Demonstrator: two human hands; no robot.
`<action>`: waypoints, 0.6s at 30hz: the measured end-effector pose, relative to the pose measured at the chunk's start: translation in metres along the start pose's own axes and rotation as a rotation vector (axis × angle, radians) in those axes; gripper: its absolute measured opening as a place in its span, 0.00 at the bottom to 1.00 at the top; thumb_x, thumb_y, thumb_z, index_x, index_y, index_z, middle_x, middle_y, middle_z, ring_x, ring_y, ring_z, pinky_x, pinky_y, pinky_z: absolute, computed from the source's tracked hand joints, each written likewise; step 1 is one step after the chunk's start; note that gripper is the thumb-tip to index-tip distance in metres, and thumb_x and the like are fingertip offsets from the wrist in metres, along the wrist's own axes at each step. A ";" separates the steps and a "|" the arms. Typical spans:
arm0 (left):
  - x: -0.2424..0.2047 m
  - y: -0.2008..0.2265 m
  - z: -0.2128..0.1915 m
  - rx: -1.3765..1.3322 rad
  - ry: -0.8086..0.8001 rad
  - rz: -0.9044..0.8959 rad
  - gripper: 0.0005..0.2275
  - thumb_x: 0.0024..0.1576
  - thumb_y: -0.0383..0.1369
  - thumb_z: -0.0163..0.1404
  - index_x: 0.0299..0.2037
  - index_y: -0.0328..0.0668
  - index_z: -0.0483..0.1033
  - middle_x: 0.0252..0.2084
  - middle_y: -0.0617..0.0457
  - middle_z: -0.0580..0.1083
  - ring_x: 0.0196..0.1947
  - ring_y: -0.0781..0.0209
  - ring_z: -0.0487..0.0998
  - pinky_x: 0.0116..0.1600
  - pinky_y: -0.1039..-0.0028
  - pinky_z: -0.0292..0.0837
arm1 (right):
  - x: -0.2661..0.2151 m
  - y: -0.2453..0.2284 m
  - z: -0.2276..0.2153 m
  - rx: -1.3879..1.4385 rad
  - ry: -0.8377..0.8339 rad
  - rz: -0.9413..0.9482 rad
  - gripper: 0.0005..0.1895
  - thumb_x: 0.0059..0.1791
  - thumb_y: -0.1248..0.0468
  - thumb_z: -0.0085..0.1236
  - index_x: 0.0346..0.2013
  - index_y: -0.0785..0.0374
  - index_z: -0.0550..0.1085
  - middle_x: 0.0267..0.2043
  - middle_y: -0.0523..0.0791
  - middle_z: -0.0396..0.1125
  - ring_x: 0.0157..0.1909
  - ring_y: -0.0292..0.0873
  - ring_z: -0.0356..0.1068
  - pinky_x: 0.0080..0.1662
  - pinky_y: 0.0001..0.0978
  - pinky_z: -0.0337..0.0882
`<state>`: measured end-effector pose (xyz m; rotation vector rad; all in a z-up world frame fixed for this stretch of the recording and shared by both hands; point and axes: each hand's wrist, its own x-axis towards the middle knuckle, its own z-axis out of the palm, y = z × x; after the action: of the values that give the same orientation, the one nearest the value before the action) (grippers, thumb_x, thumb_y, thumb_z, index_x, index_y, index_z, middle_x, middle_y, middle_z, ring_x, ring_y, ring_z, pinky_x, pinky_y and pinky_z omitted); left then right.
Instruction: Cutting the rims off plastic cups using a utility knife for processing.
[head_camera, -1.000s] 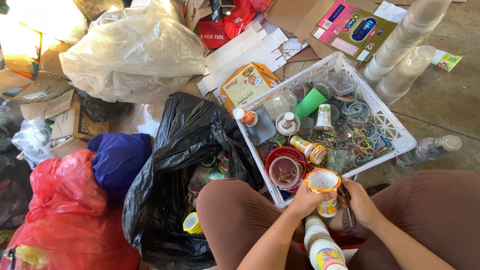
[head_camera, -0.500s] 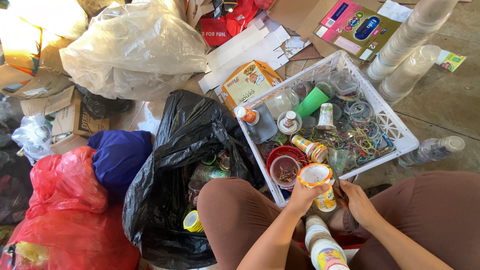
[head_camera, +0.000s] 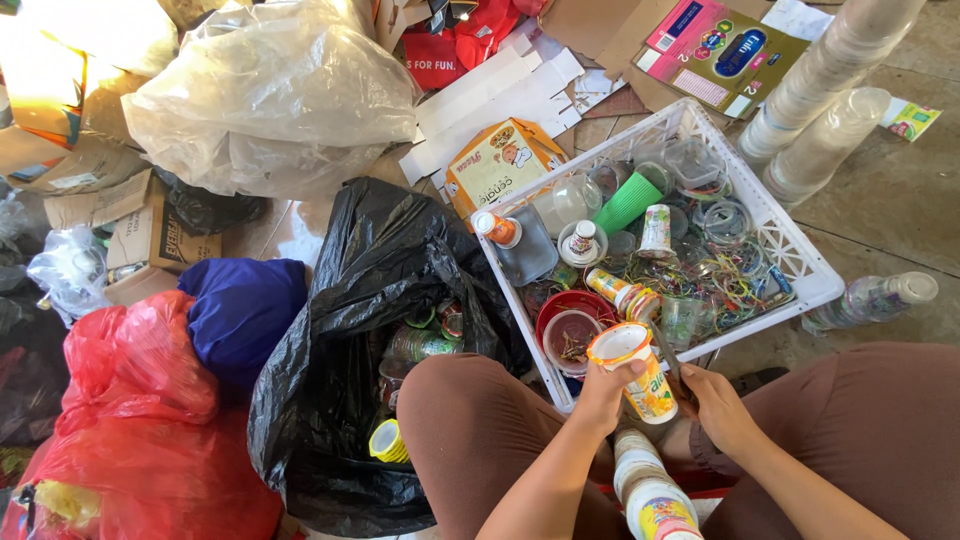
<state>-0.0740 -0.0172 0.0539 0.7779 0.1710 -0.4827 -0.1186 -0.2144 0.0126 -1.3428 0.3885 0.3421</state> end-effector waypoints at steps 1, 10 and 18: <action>0.001 -0.001 -0.002 -0.014 0.005 0.008 0.26 0.50 0.31 0.61 0.59 0.32 0.70 0.50 0.48 0.76 0.49 0.60 0.76 0.57 0.71 0.70 | 0.001 0.003 -0.001 0.023 -0.005 0.007 0.22 0.59 0.59 0.40 0.33 0.76 0.73 0.26 0.49 0.62 0.25 0.40 0.55 0.28 0.32 0.56; 0.001 0.003 0.007 0.206 -0.052 0.065 0.26 0.48 0.28 0.61 0.58 0.32 0.68 0.49 0.49 0.76 0.45 0.64 0.77 0.54 0.75 0.73 | 0.004 -0.006 0.001 0.134 -0.036 0.015 0.20 0.58 0.61 0.37 0.29 0.72 0.67 0.25 0.50 0.60 0.25 0.42 0.54 0.29 0.35 0.56; -0.018 0.033 0.045 0.589 -0.256 0.207 0.30 0.41 0.27 0.61 0.58 0.38 0.65 0.50 0.49 0.73 0.45 0.59 0.76 0.51 0.72 0.73 | 0.011 -0.003 -0.012 0.233 -0.062 -0.122 0.18 0.54 0.64 0.32 0.46 0.71 0.70 0.43 0.49 0.66 0.39 0.41 0.61 0.38 0.31 0.62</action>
<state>-0.0755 -0.0226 0.1125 1.2827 -0.3031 -0.4330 -0.1082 -0.2263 0.0076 -1.1198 0.2839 0.2286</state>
